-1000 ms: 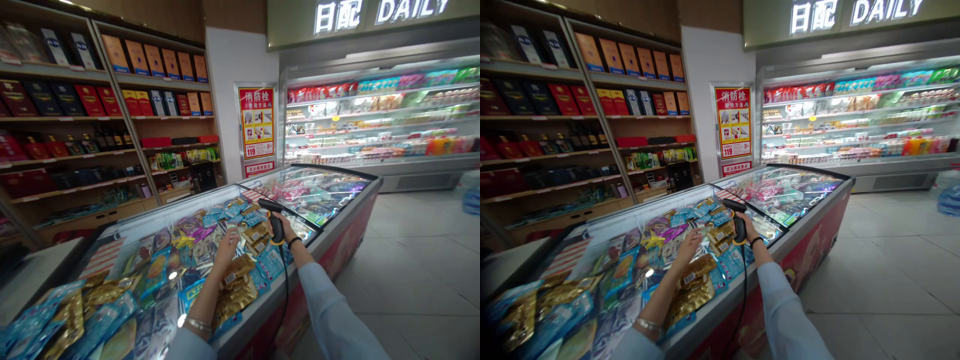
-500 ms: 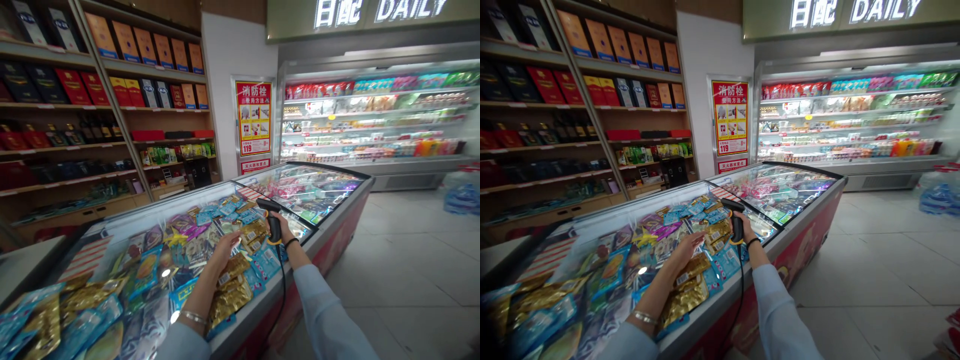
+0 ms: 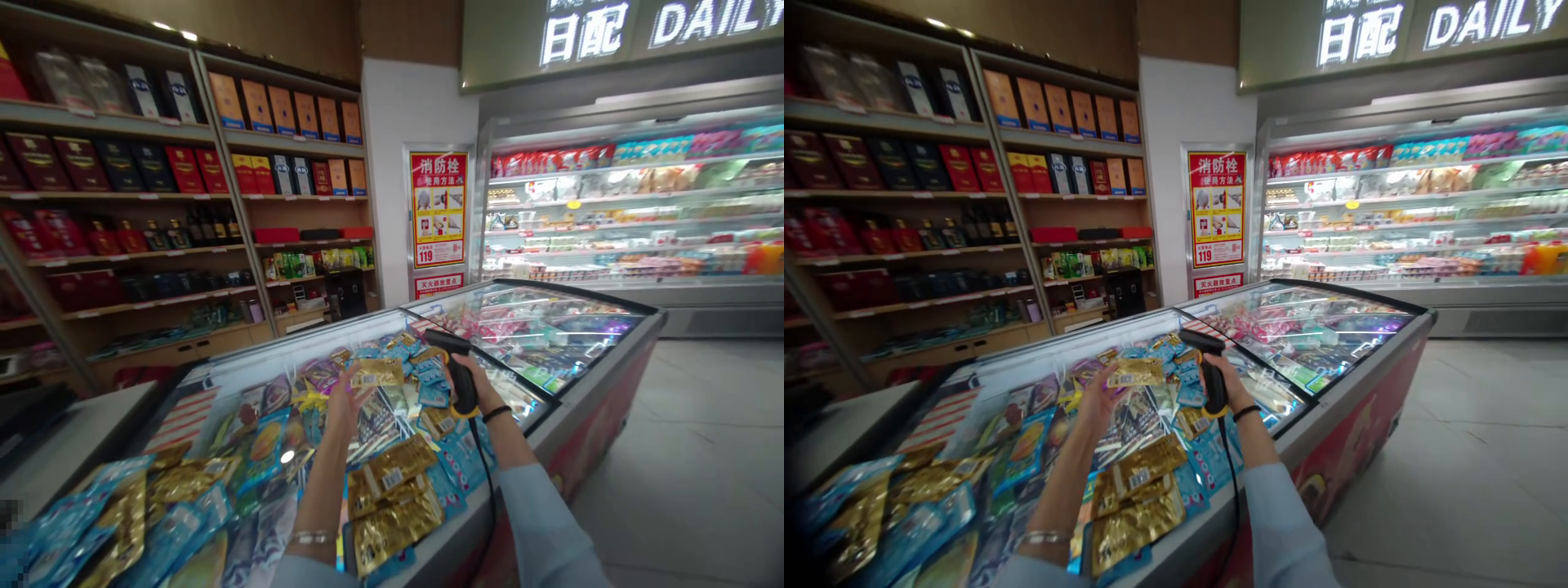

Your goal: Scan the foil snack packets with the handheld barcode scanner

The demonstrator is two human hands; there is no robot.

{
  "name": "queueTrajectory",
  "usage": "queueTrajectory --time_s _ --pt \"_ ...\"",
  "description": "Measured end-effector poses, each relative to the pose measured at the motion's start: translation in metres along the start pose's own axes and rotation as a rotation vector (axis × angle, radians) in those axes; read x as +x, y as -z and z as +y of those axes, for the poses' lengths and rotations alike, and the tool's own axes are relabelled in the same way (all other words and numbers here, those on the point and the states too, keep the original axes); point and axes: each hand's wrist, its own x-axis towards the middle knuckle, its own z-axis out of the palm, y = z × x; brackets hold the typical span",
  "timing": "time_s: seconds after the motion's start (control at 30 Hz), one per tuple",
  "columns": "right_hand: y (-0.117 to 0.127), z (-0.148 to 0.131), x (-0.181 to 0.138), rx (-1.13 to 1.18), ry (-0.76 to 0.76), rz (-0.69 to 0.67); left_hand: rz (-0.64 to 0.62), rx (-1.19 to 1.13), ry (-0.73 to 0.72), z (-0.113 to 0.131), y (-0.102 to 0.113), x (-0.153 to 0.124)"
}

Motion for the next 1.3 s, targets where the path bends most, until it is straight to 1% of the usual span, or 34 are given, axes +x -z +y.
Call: queueTrajectory --time_s 0.1,0.2,0.3,0.4,0.5,0.63,0.8,1.0,1.13,1.3 --pt "-0.027 0.006 0.003 -0.076 -0.032 -0.118 0.036 -0.055 -0.213 0.007 0.008 0.006" --pt "-0.042 0.017 0.004 -0.067 -0.045 -0.221 0.028 -0.060 -0.376 0.010 0.014 0.007" --pt "-0.043 0.028 0.006 -0.036 -0.066 -0.266 0.019 -0.034 -0.458 0.010 0.015 0.005" --pt "-0.039 0.037 0.005 -0.017 -0.110 -0.264 0.021 -0.038 -0.508 0.010 0.013 0.003" --pt "-0.039 0.042 0.002 -0.030 -0.172 -0.247 0.022 -0.082 -0.519 0.010 0.011 0.003" --pt "-0.048 0.042 -0.003 -0.051 -0.221 -0.277 0.024 -0.166 -0.481 0.011 0.011 0.004" --pt "-0.053 0.039 -0.005 -0.038 -0.212 -0.260 0.031 -0.193 -0.477 0.011 0.011 0.003" --pt "-0.043 0.043 -0.003 -0.003 -0.194 -0.241 0.030 -0.135 -0.510 0.014 0.010 -0.001" --pt "-0.040 0.042 -0.004 0.045 -0.181 -0.224 0.054 -0.159 -0.479 0.017 0.011 -0.001" --pt "-0.038 0.042 -0.003 0.076 -0.152 -0.204 0.050 -0.178 -0.468 0.020 0.011 -0.002"
